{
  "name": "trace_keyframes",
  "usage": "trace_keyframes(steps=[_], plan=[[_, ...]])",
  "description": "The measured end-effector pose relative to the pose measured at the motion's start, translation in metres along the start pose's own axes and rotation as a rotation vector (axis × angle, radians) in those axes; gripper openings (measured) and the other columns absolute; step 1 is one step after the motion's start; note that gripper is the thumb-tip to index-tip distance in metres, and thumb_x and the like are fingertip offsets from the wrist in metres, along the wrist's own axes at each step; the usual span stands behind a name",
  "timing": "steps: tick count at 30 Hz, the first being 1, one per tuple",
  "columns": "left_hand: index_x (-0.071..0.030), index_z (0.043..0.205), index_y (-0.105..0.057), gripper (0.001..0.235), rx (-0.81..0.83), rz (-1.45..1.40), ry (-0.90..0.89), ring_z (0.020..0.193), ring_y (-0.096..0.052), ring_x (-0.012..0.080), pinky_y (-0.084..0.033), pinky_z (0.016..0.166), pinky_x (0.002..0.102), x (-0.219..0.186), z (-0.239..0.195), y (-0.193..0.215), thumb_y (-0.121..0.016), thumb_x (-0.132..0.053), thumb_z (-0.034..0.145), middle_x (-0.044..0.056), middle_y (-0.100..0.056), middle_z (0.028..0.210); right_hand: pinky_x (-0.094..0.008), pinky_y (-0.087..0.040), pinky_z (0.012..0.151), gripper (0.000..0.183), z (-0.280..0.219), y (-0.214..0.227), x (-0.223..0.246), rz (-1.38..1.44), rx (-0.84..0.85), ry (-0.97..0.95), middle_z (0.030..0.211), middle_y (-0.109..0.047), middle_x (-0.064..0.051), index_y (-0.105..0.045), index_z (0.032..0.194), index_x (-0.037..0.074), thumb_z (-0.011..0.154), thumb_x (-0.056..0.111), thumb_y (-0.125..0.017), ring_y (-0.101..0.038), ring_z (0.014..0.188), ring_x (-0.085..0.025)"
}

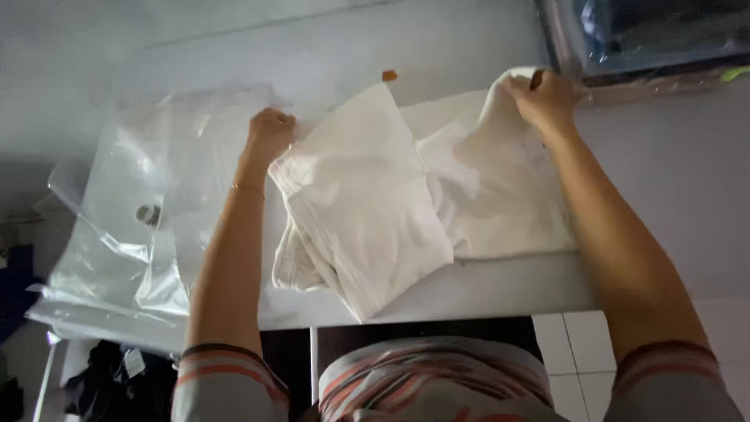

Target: The person takes a pair of white shorts from a bin, folds them on a table, and slides them into a plastic shipping bag.

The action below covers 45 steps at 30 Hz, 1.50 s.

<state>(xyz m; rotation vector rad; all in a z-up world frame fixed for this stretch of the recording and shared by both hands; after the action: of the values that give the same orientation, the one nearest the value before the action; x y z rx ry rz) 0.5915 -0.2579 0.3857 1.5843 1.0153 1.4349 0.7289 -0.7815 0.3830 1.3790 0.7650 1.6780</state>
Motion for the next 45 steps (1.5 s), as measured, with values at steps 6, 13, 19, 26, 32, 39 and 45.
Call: trace_keyframes(steps=[6, 13, 19, 26, 32, 39, 45], plan=[[0.004, 0.092, -0.067, 0.073, 0.162, -1.041, 0.570, 0.070, -0.054, 0.0178, -0.042, 0.063, 0.044, -0.006, -0.054, 0.034, -0.068, -0.070, 0.087, 0.007, -0.059, 0.075, -0.032, -0.049, 0.058, 0.032, -0.016, -0.014, -0.012, 0.864, 0.190, -0.692, 0.088, -0.060, 0.007, -0.058, 0.100, 0.029, 0.082, 0.035, -0.084, -0.058, 0.073, -0.010], [-0.012, 0.096, -0.068, 0.022, -0.364, -1.781, 0.729, 0.068, -0.057, 0.0117, -0.045, 0.056, 0.031, 0.024, -0.062, 0.037, -0.070, -0.033, 0.090, -0.001, -0.064, 0.083, -0.043, -0.048, 0.072, 0.040, 0.017, -0.016, -0.057, 0.712, -0.258, -0.078, 0.096, -0.066, -0.006, -0.065, 0.103, 0.010, 0.097, 0.050, -0.063, -0.064, 0.088, -0.023], [-0.015, 0.130, -0.057, 0.059, -0.211, -1.301, 0.739, 0.118, -0.063, 0.0229, -0.049, 0.092, 0.038, 0.025, -0.068, 0.029, -0.065, -0.055, 0.087, 0.006, -0.065, 0.132, -0.042, -0.028, 0.120, 0.094, -0.017, 0.013, 0.013, 0.465, 0.099, -0.050, 0.164, -0.026, -0.021, -0.012, 0.159, 0.001, 0.104, 0.043, -0.077, -0.031, 0.149, -0.036], [-0.018, 0.062, -0.030, 0.067, 0.386, -1.396, 0.554, 0.053, -0.029, 0.0111, -0.027, 0.054, 0.027, 0.003, -0.106, 0.052, -0.087, -0.050, 0.078, -0.003, -0.032, 0.058, -0.051, -0.018, 0.123, 0.114, -0.023, 0.022, 0.018, 0.084, 0.220, 0.042, 0.170, -0.017, -0.024, -0.014, 0.161, -0.003, 0.082, 0.030, -0.089, -0.022, 0.155, -0.042], [-0.013, 0.110, -0.062, 0.038, 0.353, -1.618, 0.635, 0.071, -0.059, 0.0137, -0.058, 0.075, 0.032, -0.012, -0.127, 0.047, -0.078, -0.041, 0.090, 0.000, -0.061, 0.082, -0.058, -0.028, 0.110, 0.100, -0.041, 0.040, 0.033, 0.062, 0.260, 0.022, 0.156, -0.037, -0.030, -0.024, 0.157, 0.002, 0.086, 0.040, -0.084, -0.032, 0.135, -0.061], [-0.003, 0.102, -0.069, 0.035, 0.314, -1.730, 0.601, 0.067, -0.068, 0.0197, -0.060, 0.061, 0.036, -0.065, -0.211, 0.023, -0.064, -0.037, 0.098, 0.009, -0.073, 0.088, -0.049, -0.050, 0.091, 0.122, -0.059, 0.057, 0.030, -0.211, 0.461, 0.054, 0.131, -0.062, -0.037, -0.029, 0.166, 0.001, 0.077, 0.065, -0.081, -0.062, 0.120, -0.049], [-0.005, 0.097, -0.061, 0.028, 0.067, -1.822, 0.754, 0.071, -0.057, 0.0145, -0.046, 0.054, 0.035, -0.062, -0.256, 0.005, -0.064, -0.033, 0.101, 0.002, -0.060, 0.082, -0.043, -0.035, 0.059, 0.071, -0.146, 0.103, 0.010, -0.251, 0.644, -0.082, 0.078, -0.062, -0.015, -0.052, 0.078, 0.005, 0.073, 0.068, -0.083, -0.058, 0.070, -0.031]])
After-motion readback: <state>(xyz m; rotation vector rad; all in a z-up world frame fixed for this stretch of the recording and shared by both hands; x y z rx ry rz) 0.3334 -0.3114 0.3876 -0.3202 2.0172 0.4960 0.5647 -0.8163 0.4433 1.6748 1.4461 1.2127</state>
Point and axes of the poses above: each hand's wrist, its own z-axis towards the middle knuckle, its own y-axis out of the back of the hand, x = y × z, the point moved 6 cm from there along z, towards the middle knuckle
